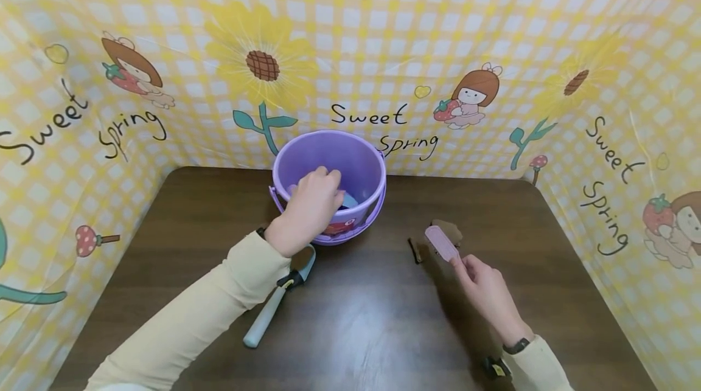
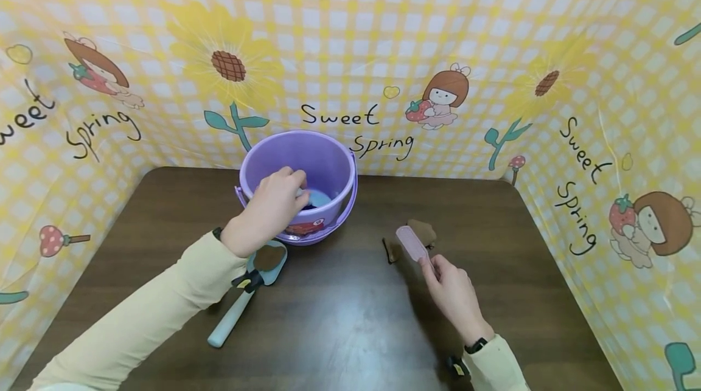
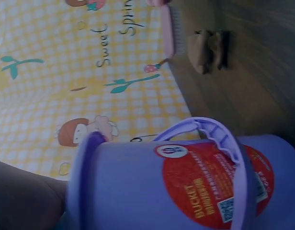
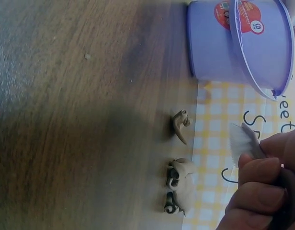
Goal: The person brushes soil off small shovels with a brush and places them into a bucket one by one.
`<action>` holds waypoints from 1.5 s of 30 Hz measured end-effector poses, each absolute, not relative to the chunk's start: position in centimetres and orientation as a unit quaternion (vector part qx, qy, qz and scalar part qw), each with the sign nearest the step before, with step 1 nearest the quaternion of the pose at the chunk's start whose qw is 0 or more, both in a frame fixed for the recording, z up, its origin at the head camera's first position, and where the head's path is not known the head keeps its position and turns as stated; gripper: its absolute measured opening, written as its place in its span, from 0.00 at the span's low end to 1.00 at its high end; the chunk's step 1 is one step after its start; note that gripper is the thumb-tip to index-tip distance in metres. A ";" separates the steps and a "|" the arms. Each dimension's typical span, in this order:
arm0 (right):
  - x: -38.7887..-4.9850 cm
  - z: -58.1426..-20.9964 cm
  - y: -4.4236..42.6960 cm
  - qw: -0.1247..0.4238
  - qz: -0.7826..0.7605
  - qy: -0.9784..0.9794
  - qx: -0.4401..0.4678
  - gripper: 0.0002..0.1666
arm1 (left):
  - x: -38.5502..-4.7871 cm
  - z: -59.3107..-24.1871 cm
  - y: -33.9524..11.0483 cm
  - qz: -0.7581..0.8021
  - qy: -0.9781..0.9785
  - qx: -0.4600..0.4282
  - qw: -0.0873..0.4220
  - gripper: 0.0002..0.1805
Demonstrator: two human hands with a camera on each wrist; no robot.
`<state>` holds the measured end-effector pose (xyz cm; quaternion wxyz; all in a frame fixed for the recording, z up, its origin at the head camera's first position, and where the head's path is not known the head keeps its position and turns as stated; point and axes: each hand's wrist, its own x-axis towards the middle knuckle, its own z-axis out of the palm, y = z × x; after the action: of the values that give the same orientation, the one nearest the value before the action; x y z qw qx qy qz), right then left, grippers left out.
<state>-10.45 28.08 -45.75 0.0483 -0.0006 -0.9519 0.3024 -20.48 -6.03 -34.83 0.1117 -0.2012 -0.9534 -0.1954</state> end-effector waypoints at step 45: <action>-10.9 -45.7 27.6 0.019 0.307 -0.951 0.025 0.18 | -14.0 -36.1 -9.0 -0.143 -0.950 -0.201 0.190 0.19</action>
<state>-10.93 27.64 -45.74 0.0186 0.0250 -0.9513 0.3066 -13.95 -8.99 -36.08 0.1897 -0.2009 -0.9503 -0.1434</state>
